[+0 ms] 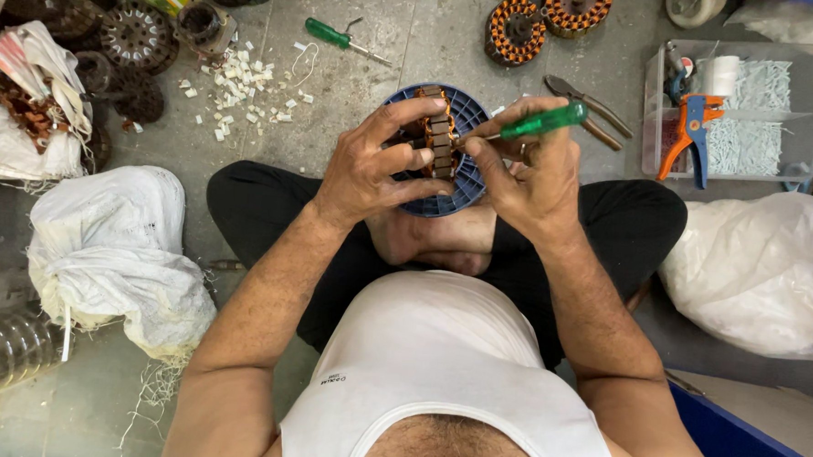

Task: The person inserts small white plastic spacers into the slots of a blue motor stator core while seated on the floor. They use a green-handled screwdriver to adjust the copper windings and ensure the spacers are properly seated.

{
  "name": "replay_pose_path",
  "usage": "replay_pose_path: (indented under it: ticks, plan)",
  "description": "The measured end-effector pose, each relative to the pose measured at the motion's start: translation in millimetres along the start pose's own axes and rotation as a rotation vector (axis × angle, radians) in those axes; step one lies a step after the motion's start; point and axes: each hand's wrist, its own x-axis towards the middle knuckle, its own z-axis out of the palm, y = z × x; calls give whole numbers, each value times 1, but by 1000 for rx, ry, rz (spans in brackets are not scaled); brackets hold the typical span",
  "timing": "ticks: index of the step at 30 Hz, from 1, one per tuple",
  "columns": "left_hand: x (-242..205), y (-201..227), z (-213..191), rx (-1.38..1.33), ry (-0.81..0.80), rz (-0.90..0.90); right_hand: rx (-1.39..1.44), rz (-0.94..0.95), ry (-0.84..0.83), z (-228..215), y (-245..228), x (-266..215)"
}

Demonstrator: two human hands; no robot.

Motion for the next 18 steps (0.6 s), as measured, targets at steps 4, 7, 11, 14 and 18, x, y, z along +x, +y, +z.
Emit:
replay_pose_path:
  ticks: [4, 7, 11, 14, 18]
  plan:
    - [1, -1, 2, -19, 18, -5, -196, -221, -3, 1, 0, -2]
    - [-1, 0, 2, -40, 22, -9, -230, -237, 61, 9, 2, -11]
    - [1, 0, 0, -46, 23, 18, -250, -168, 78, 11, 8, -16]
    - [0, 1, -3, -63, 3, -5, 100, -71, 51, 8, 15, -13]
    - [3, 3, -1, -72, 13, 11, 257, -29, 39, 5, 20, -12]
